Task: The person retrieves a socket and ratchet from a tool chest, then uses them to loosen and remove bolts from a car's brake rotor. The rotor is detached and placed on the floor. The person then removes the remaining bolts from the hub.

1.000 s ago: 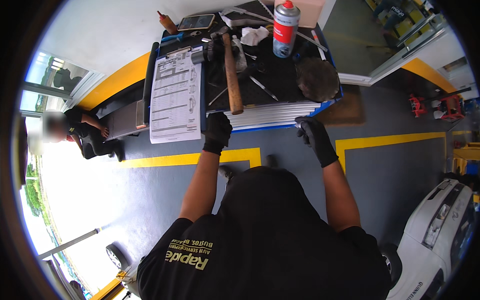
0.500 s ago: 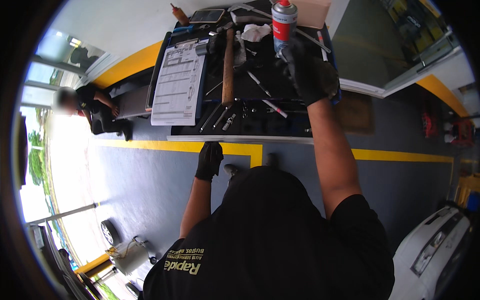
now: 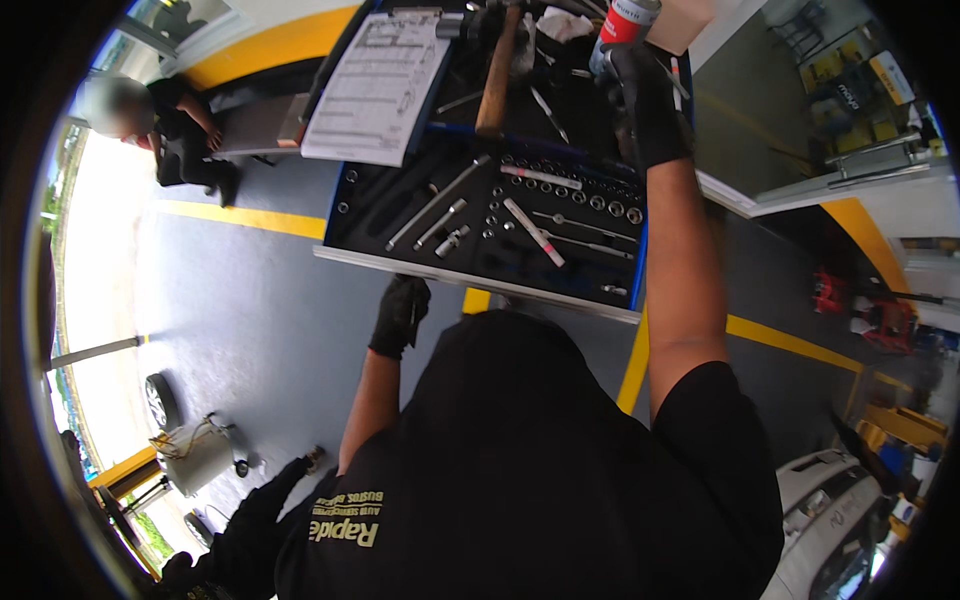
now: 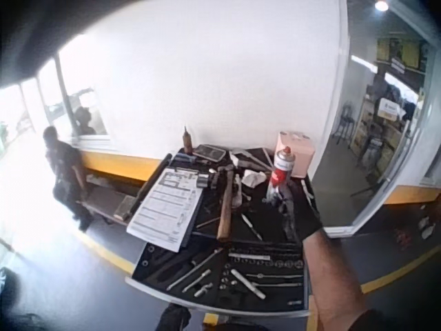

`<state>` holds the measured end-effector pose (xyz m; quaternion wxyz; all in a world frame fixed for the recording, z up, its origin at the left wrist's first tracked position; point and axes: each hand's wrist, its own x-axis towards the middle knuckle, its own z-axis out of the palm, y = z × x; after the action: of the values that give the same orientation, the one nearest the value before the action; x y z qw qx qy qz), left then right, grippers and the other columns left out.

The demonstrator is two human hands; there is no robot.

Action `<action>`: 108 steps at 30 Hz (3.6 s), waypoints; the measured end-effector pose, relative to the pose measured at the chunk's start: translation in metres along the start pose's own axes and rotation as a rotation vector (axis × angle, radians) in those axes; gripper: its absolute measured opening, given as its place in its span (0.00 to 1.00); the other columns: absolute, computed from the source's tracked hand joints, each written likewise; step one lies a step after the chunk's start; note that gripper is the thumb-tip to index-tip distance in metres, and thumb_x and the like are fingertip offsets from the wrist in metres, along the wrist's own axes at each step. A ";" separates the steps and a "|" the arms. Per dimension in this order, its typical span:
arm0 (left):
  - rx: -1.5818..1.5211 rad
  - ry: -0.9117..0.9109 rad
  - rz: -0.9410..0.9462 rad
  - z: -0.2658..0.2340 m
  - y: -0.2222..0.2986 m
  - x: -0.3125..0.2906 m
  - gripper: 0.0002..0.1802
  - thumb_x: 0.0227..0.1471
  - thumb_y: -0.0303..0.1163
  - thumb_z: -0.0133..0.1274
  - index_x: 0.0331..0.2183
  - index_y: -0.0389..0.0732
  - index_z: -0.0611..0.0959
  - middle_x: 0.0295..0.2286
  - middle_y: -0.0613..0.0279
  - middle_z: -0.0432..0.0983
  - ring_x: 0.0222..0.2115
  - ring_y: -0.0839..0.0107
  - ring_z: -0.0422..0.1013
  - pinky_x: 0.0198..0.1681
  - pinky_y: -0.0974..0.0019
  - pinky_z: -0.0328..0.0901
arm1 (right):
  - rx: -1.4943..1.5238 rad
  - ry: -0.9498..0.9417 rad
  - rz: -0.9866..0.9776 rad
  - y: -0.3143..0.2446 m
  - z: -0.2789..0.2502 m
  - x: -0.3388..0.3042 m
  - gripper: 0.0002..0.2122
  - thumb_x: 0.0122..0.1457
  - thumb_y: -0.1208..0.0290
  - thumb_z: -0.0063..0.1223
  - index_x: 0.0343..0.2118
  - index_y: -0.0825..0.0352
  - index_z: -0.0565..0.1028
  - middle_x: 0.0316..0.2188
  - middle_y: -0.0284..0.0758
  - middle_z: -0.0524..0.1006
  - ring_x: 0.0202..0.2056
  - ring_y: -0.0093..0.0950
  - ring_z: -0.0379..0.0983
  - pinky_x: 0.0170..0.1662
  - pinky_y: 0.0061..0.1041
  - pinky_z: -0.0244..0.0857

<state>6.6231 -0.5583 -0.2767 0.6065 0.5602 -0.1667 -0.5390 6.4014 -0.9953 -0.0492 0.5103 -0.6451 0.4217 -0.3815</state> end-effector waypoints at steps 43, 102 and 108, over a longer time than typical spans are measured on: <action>1.480 -0.289 0.685 0.193 0.087 0.175 0.14 0.56 0.42 0.60 0.42 0.47 0.85 0.35 0.56 0.84 0.38 0.54 0.81 0.41 0.51 0.74 | -0.952 -0.080 -0.064 0.131 -0.018 -0.272 0.21 0.59 0.59 0.64 0.54 0.59 0.78 0.39 0.40 0.84 0.37 0.40 0.83 0.38 0.41 0.77; 1.184 -0.074 0.381 0.187 0.145 0.107 0.13 0.53 0.41 0.64 0.34 0.41 0.87 0.31 0.53 0.84 0.33 0.55 0.82 0.37 0.54 0.74 | -0.884 -0.091 -0.216 0.155 -0.023 -0.284 0.20 0.59 0.59 0.63 0.51 0.63 0.78 0.41 0.42 0.83 0.42 0.45 0.81 0.44 0.45 0.75; 1.424 -0.194 0.631 0.192 0.080 0.166 0.15 0.51 0.44 0.64 0.36 0.44 0.84 0.28 0.51 0.83 0.33 0.48 0.82 0.38 0.46 0.75 | -0.804 -0.187 -0.107 0.143 -0.028 -0.281 0.20 0.58 0.60 0.64 0.52 0.64 0.78 0.41 0.43 0.82 0.41 0.46 0.80 0.44 0.45 0.75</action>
<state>6.5666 -0.8108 -0.2138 0.2085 0.6910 -0.6755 -0.1512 6.2544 -0.7600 -0.2019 0.2332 -0.8460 0.4548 -0.1521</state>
